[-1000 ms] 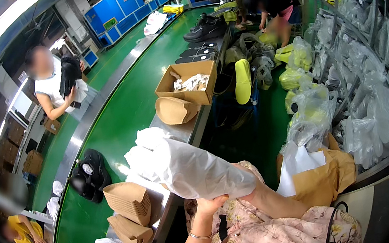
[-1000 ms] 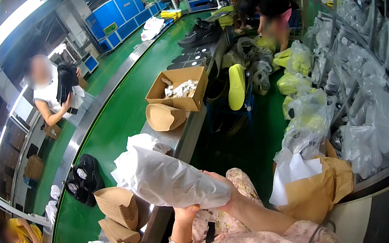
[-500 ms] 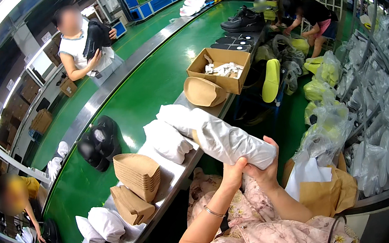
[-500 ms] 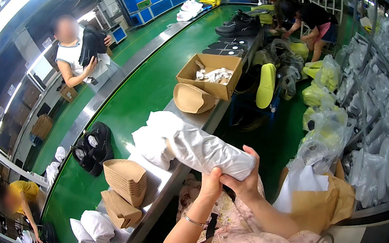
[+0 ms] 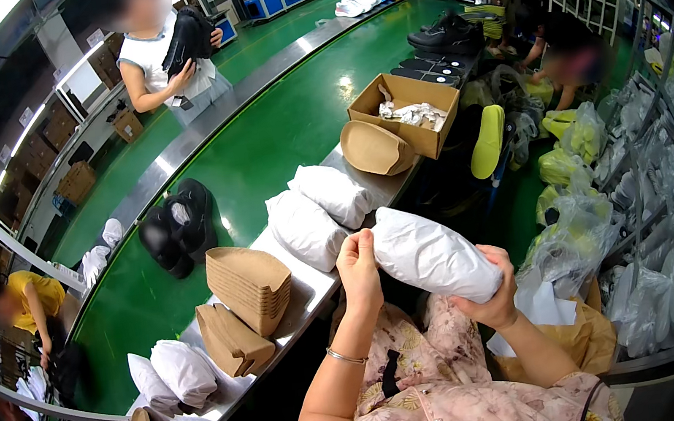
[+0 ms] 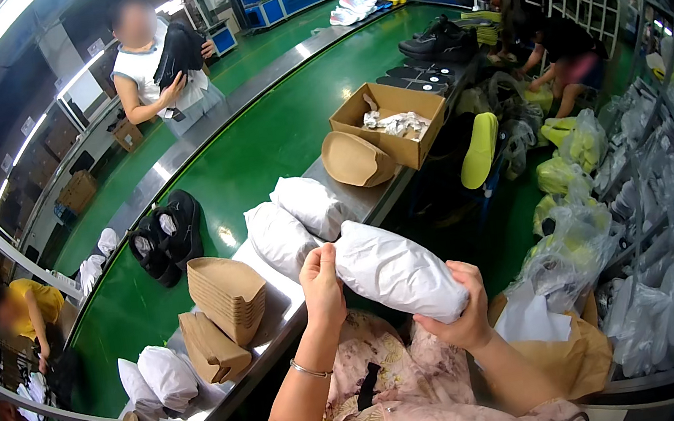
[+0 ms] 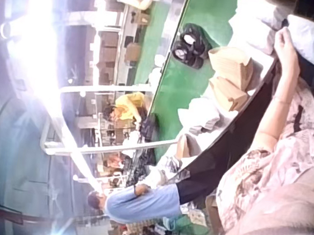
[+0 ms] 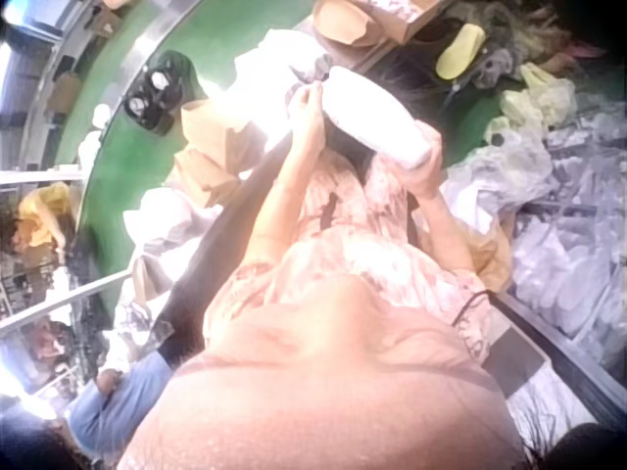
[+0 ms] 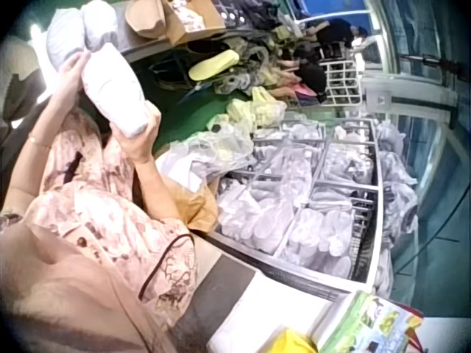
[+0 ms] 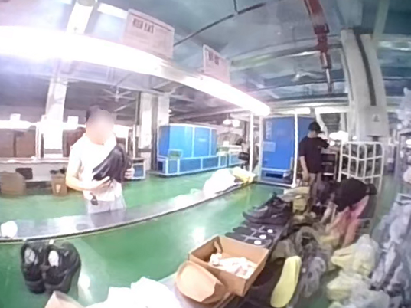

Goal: The person wraps individual shoe inserts in white paper and places them on a metal workbench.

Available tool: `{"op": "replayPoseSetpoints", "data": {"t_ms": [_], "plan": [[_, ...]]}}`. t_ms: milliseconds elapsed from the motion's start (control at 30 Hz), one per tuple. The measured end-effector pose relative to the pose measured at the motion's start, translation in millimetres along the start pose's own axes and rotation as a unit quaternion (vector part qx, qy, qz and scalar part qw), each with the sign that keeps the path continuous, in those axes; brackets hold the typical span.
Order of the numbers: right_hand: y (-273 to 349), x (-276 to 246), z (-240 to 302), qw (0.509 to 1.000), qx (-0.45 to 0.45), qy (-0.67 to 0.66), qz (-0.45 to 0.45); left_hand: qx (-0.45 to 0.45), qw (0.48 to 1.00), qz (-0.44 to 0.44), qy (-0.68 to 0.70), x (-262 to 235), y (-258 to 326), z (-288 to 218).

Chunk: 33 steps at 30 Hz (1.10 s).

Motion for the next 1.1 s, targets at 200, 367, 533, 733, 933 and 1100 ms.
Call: {"op": "replayPoseSetpoints", "data": {"t_ms": [200, 367, 533, 733, 933, 1100], "plan": [[12.8, 0.0, -14.4, 0.993, 0.096, -0.064, -0.038, -0.131, 0.974, 0.086, 0.164, 5.1, -4.7, 2.1], [7.1, 7.5, -9.8, 0.994, 0.081, -0.058, -0.046, -0.179, 0.958, 0.07, 0.213, 15.0, 3.5, -10.0], [3.2, 19.5, 2.9, 0.999, 0.006, 0.021, -0.024, -0.143, 0.976, 0.07, 0.148, 12.0, -2.0, -4.0], [-6.2, 52.3, -17.3, 0.978, 0.189, -0.032, -0.077, -0.12, 0.99, -0.048, 0.055, 32.1, -49.2, -7.6], [-71.7, 134.1, -53.3, 0.976, 0.173, -0.045, -0.128, 0.191, 0.915, -0.068, -0.349, 15.4, -183.8, -64.0], [-87.7, 186.4, -76.0, 0.991, 0.073, 0.028, -0.107, 0.222, 0.861, -0.111, -0.443, -4.8, -247.8, -73.6]]}}
Point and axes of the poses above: each hand's wrist, its own y-axis away from the middle knuckle, its own x-axis out of the palm, z = x × y, the point moved 5 cm from there along -y, towards the middle knuckle, and after that the axes turned 13 degrees about -z, right-handed, at the moved point
